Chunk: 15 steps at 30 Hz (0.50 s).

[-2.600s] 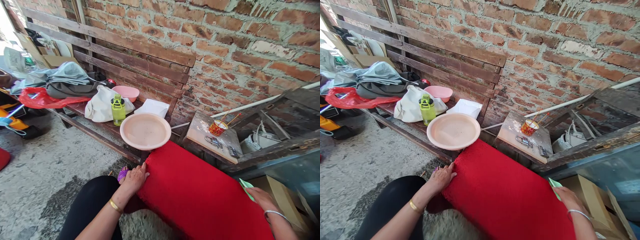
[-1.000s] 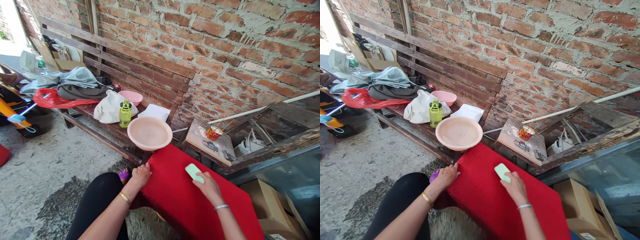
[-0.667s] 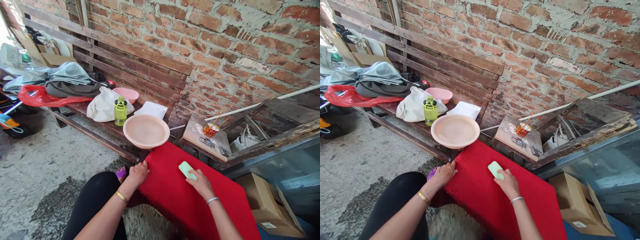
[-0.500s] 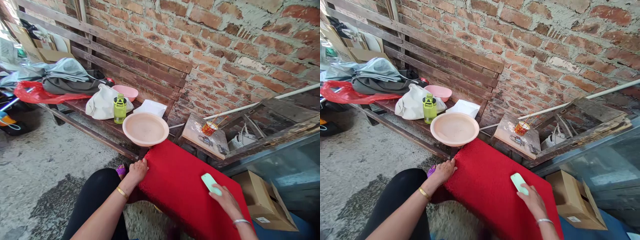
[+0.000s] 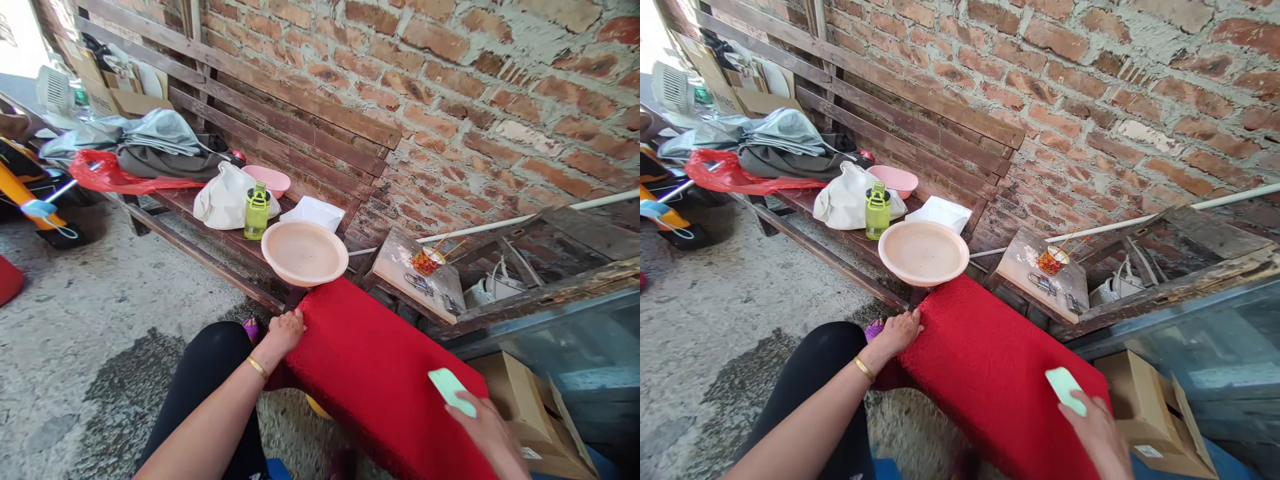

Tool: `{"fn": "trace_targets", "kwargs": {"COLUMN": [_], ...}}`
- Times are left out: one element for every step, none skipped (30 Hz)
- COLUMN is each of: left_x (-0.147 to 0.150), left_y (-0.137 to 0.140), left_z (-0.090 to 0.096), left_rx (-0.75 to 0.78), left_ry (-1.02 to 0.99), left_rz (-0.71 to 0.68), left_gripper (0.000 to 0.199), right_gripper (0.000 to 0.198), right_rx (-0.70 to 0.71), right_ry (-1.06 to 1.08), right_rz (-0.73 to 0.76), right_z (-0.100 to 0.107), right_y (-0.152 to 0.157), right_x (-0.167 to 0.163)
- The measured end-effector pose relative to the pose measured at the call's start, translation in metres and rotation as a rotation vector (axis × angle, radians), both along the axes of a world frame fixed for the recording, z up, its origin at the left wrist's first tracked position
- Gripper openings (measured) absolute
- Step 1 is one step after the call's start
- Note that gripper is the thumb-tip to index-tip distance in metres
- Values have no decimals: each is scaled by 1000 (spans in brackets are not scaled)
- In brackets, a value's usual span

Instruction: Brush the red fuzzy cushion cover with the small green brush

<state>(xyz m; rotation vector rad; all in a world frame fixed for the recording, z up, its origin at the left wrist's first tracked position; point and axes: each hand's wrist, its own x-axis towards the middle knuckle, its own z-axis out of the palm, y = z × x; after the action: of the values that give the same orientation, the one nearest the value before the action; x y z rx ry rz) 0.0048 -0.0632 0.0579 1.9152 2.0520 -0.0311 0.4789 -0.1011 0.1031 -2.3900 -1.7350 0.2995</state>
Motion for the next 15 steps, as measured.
{"fn": "trace_targets", "kwargs": {"left_x": [0,1,1,1,1,1,1,0,0,-1,-1,-2,-2,-2,-2], "left_y": [1,3,4,6,7,7,7,7,7,6,6,6,6,7,7], "left_z": [0,0,-1,-1,-1,-2,-3,-4,-5,-7,-9,-12,-14,-16,-18], "left_rx": [-17,-35,-49,-58,-60,-56,-51,-46,-42,-31,-19,-7,3,10,10], "left_ry": [-2,-3,-3,-3,-3,-3,-3,-4,-2,1,5,11,14,14,11], "left_rz": [4,9,13,17,17,14,10,3,-1,-8,-12,-17,-20,-22,-19], "left_gripper": [48,48,48,48,47,47,47,47,48,48,49,49,49,48,48], "right_gripper": [38,42,42,41,40,39,38,37,37,37,38,38,39,40,42], "right_rx": [-5,-33,-39,-46,-51,-52,-54,-57,-63,-70,-80,-91,-103,-114,-124], "right_ry": [-14,-10,11,26,39,51,60,68,76,85,92,99,104,108,110], "right_rz": [88,203,282,345,402,443,477,503,520,528,526,515,494,466,429], "right_z": [3,4,3,1,-3,-7,-12,-17,-21,-24,-27,-29,-30,-31,-31], "right_y": [8,15,21,26,31,35,39,42,44,45,46,46,44,42,38], "right_x": [-37,-74,-109,-141,-169,-193,-213,-228,-237,-242,-240,-234,-222,-205,-183]}}
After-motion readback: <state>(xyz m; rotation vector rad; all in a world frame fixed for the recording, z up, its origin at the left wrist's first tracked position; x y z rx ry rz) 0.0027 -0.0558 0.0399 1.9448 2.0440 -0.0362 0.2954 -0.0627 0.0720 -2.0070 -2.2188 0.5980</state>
